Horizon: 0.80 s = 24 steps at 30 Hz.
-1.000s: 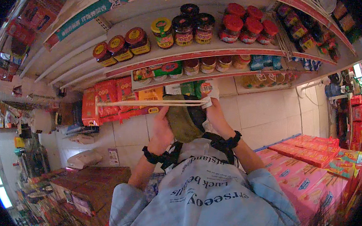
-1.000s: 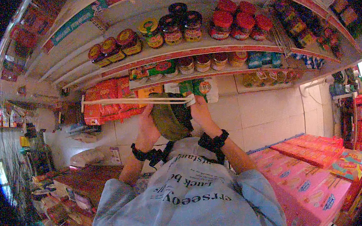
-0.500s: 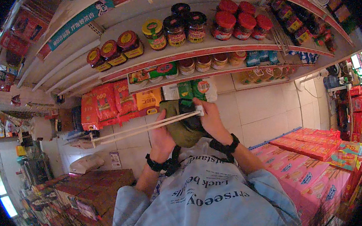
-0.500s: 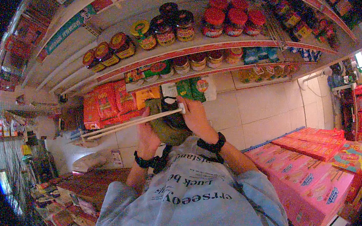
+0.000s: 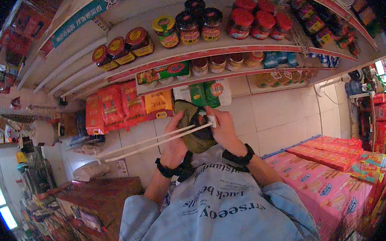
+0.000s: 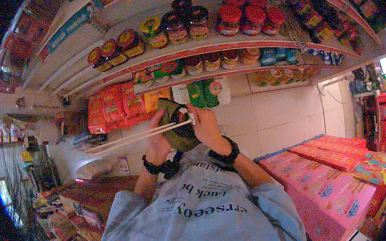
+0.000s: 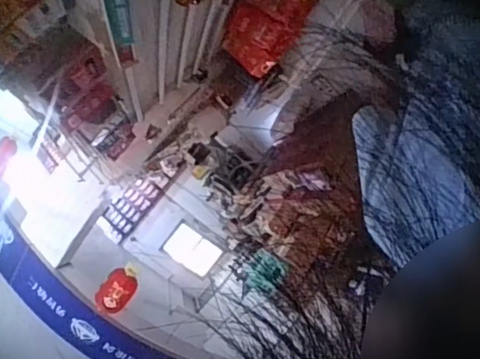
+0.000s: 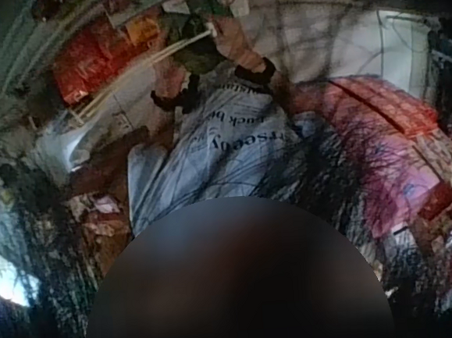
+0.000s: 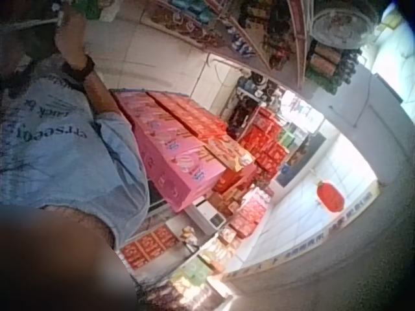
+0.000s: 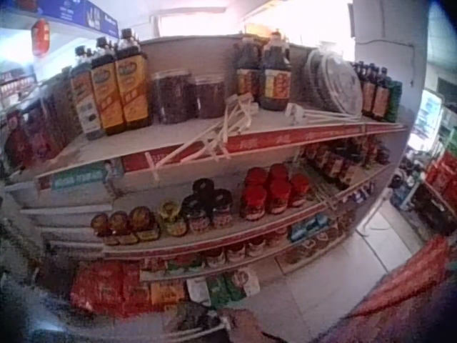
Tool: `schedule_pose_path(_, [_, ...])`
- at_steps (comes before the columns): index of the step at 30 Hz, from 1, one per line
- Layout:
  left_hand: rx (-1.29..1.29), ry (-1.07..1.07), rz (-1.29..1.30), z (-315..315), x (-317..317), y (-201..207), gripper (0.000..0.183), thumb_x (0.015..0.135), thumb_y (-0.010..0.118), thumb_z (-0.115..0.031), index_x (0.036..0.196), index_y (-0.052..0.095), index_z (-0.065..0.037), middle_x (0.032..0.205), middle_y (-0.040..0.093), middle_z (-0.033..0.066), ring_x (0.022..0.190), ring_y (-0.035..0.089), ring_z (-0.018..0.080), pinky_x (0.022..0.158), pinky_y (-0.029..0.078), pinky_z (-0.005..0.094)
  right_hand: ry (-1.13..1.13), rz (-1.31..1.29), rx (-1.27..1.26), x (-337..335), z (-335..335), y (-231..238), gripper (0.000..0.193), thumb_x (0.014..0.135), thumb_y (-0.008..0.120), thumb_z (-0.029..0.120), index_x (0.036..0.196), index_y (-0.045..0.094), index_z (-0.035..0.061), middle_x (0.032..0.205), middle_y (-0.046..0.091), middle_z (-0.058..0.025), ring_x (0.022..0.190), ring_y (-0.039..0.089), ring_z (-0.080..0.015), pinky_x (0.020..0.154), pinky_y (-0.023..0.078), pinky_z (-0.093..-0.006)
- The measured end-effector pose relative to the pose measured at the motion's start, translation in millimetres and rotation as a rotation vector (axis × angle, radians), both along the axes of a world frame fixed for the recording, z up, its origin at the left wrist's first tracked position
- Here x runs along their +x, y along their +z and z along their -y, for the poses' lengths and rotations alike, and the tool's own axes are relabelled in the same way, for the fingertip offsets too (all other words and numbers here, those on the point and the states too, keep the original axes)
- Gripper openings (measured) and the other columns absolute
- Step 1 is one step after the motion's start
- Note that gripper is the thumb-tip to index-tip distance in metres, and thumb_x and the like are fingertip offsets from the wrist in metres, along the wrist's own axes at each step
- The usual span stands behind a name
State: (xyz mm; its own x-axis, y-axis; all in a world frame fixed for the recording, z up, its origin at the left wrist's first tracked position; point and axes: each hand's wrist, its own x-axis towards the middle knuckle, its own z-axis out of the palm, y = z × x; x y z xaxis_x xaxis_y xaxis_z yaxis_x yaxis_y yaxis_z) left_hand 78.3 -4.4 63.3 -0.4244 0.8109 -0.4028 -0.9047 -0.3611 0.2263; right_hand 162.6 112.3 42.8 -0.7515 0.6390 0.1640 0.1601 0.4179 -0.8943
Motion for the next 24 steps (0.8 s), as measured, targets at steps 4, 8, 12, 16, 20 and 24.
schedule_pose_path(4, [-0.03,-0.015,-0.078,1.0,1.2,1.2,0.028,0.086,0.043,-0.021,0.105,0.051,-0.003,0.101,0.057,0.0104,0.093,0.055,0.0209,0.086,0.043,0.0347,0.037,0.005,-0.062,2.1,-0.8,3.8,0.034,0.089,0.042,0.024,0.072,0.057,-0.0019,0.051,0.048,-0.0139,0.044,0.045,-0.0203,0.046,0.037,-0.0317])
schedule_pose_path(8, [-0.105,-0.04,-0.115,1.7,1.5,-5.6,0.027,0.086,0.042,-0.021,0.105,0.05,-0.004,0.101,0.058,0.0089,0.092,0.056,0.0191,0.085,0.044,0.0331,0.078,0.121,0.011,6.5,-1.5,9.7,0.029,0.088,0.041,0.023,0.08,0.057,-0.0006,0.06,0.052,-0.0178,0.052,0.049,-0.0301,0.051,0.039,-0.0384])
schedule_pose_path(12, [-0.156,-0.018,-0.255,0.8,9.5,9.5,0.027,0.086,0.042,-0.021,0.105,0.051,-0.004,0.099,0.058,0.0081,0.091,0.056,0.0181,0.083,0.045,0.032,0.067,0.05,0.049,7.6,-0.9,11.2,0.029,0.088,0.039,0.023,0.081,0.058,0.0017,0.065,0.054,-0.0206,0.059,0.052,-0.0385,0.053,0.04,-0.0451])
schedule_pose_path(16, [-0.202,-0.001,-0.792,2.8,16.1,23.6,0.029,0.086,0.042,-0.02,0.109,0.048,-0.003,0.105,0.055,0.009,0.091,0.056,0.0185,0.083,0.045,0.0317,0.098,0.123,0.038,10.9,-3.6,7.6,0.026,0.087,0.04,0.021,0.084,0.058,0.002,0.066,0.054,-0.0209,0.059,0.052,-0.0386,0.053,0.04,-0.0454])
schedule_pose_path(20, [-0.264,-0.057,-0.967,19.8,8.3,-0.9,0.032,0.083,0.048,-0.006,0.113,0.042,0.002,0.106,0.052,0.0117,0.091,0.055,0.0177,0.083,0.045,0.0296,0.114,0.056,0.065,19.0,-2.1,11.4,0.025,0.085,0.043,0.021,0.087,0.057,0.0007,0.068,0.055,-0.0215,0.061,0.053,-0.0383,0.054,0.041,-0.0435])
schedule_pose_path(24, [-0.406,0.243,-1.157,39.9,-2.3,-8.5,0.031,0.083,0.048,-0.005,0.111,0.04,0.004,0.102,0.052,0.0138,0.092,0.053,0.0172,0.082,0.044,0.0291,0.028,0.008,0.119,35.0,-42.2,3.9,0.018,0.084,0.046,0.013,0.073,0.049,-0.0009,0.057,0.043,-0.0132,0.053,0.041,-0.0147,0.05,0.037,-0.0272])
